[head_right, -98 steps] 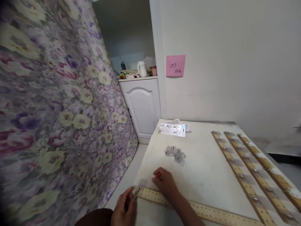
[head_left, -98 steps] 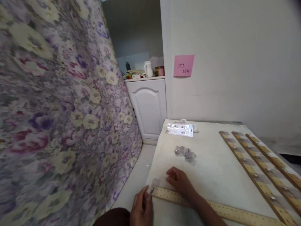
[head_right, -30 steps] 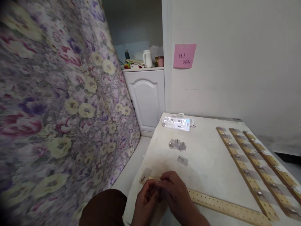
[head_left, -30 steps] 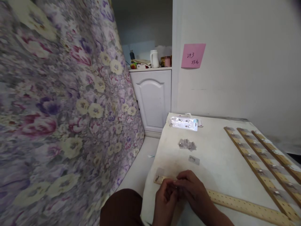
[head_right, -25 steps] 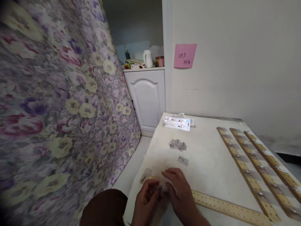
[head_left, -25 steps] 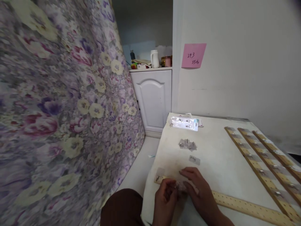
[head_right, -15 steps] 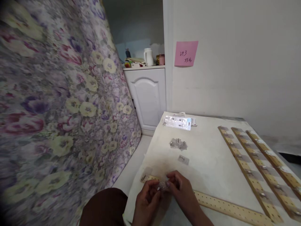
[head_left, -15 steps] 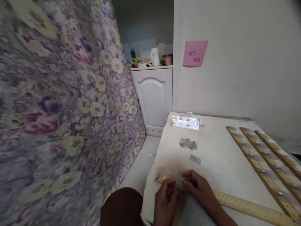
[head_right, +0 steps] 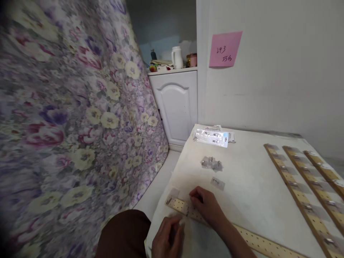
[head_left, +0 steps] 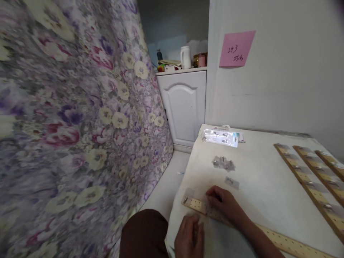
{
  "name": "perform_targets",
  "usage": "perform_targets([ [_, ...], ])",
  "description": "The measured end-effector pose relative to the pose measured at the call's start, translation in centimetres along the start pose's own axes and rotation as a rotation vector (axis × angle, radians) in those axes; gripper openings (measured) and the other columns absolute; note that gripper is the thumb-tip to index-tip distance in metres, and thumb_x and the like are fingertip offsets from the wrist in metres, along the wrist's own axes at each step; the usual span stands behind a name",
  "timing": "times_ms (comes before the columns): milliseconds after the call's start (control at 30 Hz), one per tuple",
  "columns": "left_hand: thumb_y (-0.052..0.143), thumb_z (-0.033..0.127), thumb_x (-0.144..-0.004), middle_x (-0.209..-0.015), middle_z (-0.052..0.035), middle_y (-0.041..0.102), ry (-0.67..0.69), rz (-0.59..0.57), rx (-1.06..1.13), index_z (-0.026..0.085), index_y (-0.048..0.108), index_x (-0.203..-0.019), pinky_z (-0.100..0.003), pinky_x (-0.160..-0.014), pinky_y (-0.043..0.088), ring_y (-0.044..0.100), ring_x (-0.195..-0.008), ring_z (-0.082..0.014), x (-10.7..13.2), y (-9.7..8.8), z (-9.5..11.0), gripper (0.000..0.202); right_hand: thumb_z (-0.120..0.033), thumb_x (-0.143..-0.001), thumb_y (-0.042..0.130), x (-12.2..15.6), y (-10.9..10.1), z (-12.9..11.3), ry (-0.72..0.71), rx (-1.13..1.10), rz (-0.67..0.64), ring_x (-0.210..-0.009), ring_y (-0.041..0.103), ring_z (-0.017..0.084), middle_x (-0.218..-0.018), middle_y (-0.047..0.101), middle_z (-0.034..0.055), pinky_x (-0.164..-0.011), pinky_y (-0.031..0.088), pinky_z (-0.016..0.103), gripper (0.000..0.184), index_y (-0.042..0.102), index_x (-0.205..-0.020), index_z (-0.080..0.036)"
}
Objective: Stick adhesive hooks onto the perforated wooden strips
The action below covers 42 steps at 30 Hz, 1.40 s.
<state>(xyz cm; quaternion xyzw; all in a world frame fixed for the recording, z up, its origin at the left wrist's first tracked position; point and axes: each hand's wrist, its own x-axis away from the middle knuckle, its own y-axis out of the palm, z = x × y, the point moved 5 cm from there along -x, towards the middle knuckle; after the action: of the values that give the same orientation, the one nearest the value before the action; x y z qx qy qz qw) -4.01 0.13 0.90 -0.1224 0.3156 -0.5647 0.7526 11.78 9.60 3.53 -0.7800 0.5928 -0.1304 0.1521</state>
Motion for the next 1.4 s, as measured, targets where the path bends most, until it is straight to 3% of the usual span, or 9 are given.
perform_targets([
  [300, 0.048, 0.028, -0.089, -0.081, -0.0009, 0.065, -0.101, -0.216, -0.238, 0.023, 0.058, -0.091, -0.024, -0.064, 0.045, 0.063, -0.074, -0.0158, -1.6, 0.3, 0.8, 0.011, -0.025, -0.077, 0.051, -1.1, 0.8, 1.0, 0.000, 0.053, -0.064, -0.065, 0.055, 0.016, -0.067, 0.061, -0.0007, -0.062, 0.039, 0.025, 0.013, 0.062, -0.078, -0.018],
  [700, 0.041, 0.028, -0.092, -0.088, -0.0003, 0.068, -0.204, -0.273, -0.284, 0.025, 0.057, -0.091, -0.027, -0.073, 0.045, 0.064, -0.082, -0.0172, -2.1, 0.3, 1.1, 0.016, -0.025, -0.080, 0.050, -1.1, 1.3, 0.6, -0.010, 0.161, -0.066, -0.071, 0.061, 0.017, -0.074, 0.068, 0.0012, -0.065, 0.040, 0.026, 0.014, 0.063, -0.082, -0.020],
  [1400, 0.038, 0.026, -0.093, -0.086, -0.0007, 0.068, -0.127, -0.298, -0.383, 0.025, 0.058, -0.089, -0.028, -0.070, 0.048, 0.066, -0.079, -0.0178, -2.4, 0.5, 1.5, 0.020, -0.026, -0.078, 0.052, -0.9, 1.3, 1.0, 0.026, 0.211, -0.035, -0.069, 0.061, 0.017, -0.073, 0.068, 0.0016, -0.064, 0.041, 0.026, 0.014, 0.063, -0.086, -0.020],
])
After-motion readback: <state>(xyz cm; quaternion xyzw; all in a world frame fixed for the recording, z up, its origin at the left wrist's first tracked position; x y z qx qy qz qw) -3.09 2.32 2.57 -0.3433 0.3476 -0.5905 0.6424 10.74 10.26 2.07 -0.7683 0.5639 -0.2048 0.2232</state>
